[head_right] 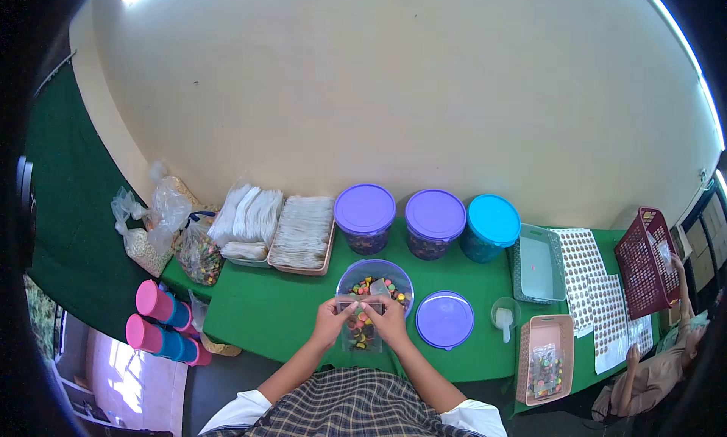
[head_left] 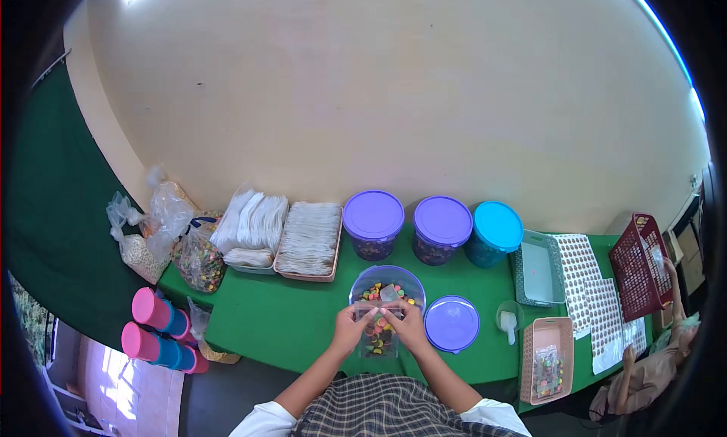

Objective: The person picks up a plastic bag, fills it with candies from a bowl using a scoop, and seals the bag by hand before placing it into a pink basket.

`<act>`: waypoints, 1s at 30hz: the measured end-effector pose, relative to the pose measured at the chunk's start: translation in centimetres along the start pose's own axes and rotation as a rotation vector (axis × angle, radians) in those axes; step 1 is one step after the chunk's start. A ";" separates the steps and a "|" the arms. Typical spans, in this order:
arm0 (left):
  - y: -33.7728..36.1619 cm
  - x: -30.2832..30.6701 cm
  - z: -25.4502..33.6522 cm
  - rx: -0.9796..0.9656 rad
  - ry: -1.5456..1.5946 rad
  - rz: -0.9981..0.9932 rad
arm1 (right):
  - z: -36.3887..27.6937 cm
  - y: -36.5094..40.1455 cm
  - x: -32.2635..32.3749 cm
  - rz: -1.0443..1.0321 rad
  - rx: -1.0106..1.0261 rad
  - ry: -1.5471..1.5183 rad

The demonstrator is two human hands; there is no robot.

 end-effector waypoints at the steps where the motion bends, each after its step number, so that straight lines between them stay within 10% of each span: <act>1: 0.0 0.1 -0.1 0.000 0.009 0.010 | -0.2 0.0 0.1 0.022 0.018 0.017; 30: -0.4 0.8 0.9 -0.117 -0.119 0.097 | 2.2 -0.6 1.2 0.170 -0.020 0.081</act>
Point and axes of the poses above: each hand's wrist, its own y-axis away from the middle knuckle, its own x-axis out of the back of the hand, z = x × y, the point moved 9 cm from there along -y, towards the middle knuckle, and after that the axes turned 13 degrees about y, right-handed, at the moved point
